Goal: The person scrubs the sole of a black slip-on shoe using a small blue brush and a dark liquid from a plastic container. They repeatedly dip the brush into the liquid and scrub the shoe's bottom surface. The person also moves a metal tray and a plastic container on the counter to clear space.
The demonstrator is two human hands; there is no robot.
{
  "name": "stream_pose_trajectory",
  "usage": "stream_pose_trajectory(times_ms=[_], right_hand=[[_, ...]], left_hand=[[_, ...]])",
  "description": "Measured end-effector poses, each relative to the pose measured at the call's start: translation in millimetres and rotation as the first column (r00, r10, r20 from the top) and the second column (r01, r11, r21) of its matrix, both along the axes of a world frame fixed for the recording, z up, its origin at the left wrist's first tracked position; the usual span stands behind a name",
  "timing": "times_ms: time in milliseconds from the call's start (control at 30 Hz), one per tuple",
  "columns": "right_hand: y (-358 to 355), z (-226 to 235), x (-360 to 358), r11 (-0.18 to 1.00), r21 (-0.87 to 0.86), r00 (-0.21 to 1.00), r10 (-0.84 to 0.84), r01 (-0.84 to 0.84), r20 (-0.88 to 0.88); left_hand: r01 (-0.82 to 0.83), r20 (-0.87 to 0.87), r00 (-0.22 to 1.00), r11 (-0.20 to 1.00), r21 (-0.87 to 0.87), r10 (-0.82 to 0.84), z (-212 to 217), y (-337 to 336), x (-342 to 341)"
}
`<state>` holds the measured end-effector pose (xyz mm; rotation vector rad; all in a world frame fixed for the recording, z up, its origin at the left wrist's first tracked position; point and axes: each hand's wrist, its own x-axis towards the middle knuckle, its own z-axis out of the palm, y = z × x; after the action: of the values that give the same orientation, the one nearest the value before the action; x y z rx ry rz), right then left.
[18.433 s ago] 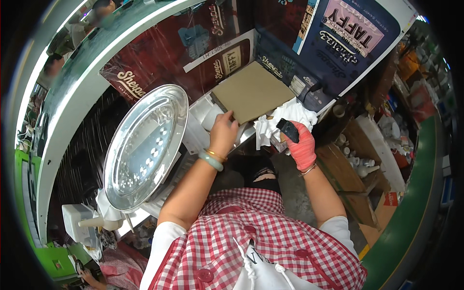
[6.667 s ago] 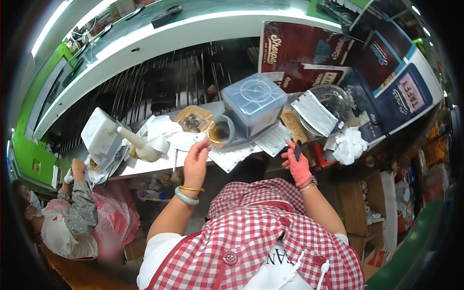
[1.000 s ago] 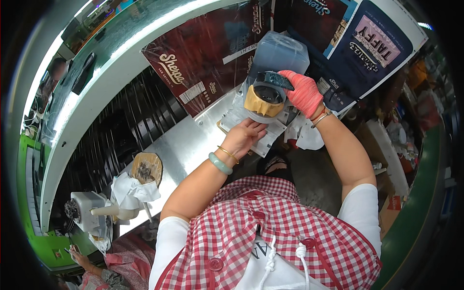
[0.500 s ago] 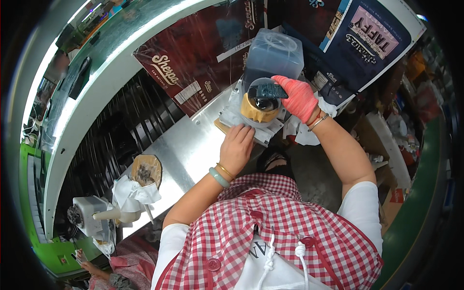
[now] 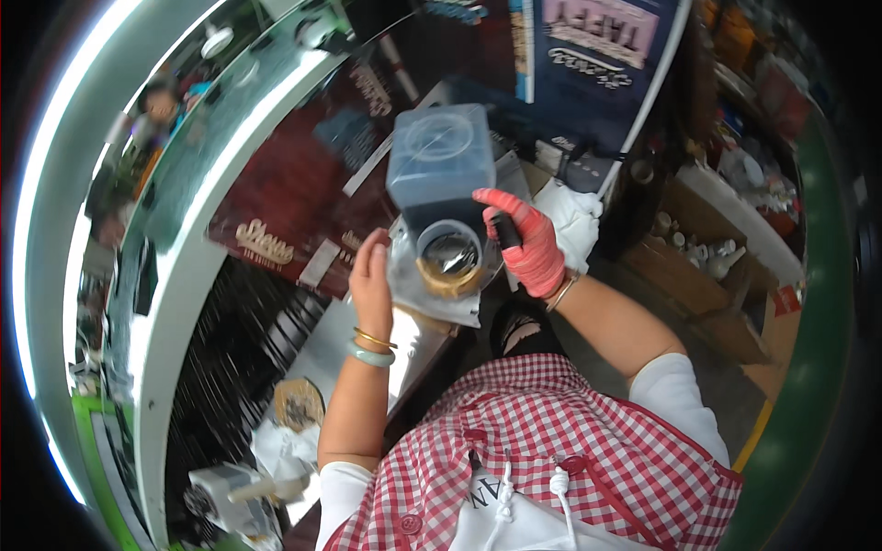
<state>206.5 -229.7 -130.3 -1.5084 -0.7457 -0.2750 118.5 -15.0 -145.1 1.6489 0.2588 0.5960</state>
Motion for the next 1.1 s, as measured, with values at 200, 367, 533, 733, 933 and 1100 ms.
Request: stream_pose_trajectory(times_ms=[200,367,533,733,933,1100], right_hand=[[29,-16,37,0.887,0.251,0.919,-0.350,0.388,-0.183],[41,-25,53,0.905,0.326,0.906,-0.128,0.273,-0.404],[45,-19,54,0.901,0.328,0.933,-0.182,0.285,-0.312],[43,-25,64,0.882,0.388,0.939,-0.145,0.266,-0.312],[44,-30,65,0.891,0.354,0.942,-0.190,0.284,-0.276],[41,-28,65,0.911,0.302,0.949,-0.216,0.280,-0.228]], left_hand=[[0.268,-0.077,0.936,0.837,-0.476,-0.344,17,22,108],[0.345,0.067,0.930,0.795,-0.499,-0.362,1,10,146],[0.398,0.134,0.913,0.773,-0.494,-0.385,23,-14,140],[0.376,0.133,0.922,0.754,-0.538,-0.365,17,-13,157],[0.389,0.114,0.915,0.773,-0.501,-0.387,14,-7,166],[0.354,0.071,0.927,0.799,-0.486,-0.368,12,-5,170]])
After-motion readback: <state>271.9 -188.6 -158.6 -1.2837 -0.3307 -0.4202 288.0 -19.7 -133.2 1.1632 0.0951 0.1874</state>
